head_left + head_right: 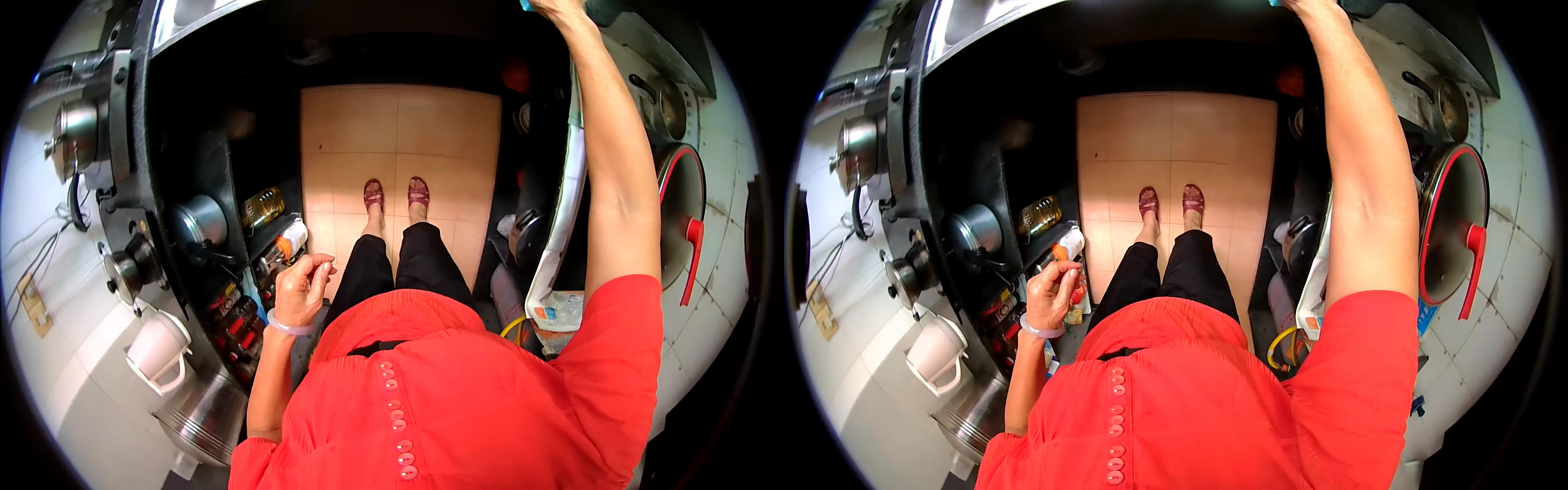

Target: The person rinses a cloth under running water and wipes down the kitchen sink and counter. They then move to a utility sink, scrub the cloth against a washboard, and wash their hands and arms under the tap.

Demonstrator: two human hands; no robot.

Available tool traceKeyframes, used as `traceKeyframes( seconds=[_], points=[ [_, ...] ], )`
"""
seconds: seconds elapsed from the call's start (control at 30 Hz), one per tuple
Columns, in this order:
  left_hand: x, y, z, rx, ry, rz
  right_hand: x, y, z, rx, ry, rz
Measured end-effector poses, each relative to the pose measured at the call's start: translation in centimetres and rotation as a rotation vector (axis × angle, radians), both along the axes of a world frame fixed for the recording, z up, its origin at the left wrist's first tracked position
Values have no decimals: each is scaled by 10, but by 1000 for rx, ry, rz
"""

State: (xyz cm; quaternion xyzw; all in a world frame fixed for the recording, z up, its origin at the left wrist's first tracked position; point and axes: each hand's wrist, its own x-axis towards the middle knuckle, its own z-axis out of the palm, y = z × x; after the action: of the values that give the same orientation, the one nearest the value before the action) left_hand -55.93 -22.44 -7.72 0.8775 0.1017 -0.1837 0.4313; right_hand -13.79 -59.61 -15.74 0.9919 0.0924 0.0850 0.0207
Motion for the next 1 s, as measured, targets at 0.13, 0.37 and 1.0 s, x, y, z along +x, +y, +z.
traceKeyframes(
  seconds=[0.13, 0.37, 1.0],
  points=[
    [-25, 3, 7, 27, 30, 74, 7, -9, -14, -18, -34, 60],
    [-63, 15, 6, 158, -129, 29, -23, 37, 42, 40, 214, -405],
    [21, 23, 18, -249, -183, -588, -530, 37, -143, 2202, 571, -969]
  ],
)
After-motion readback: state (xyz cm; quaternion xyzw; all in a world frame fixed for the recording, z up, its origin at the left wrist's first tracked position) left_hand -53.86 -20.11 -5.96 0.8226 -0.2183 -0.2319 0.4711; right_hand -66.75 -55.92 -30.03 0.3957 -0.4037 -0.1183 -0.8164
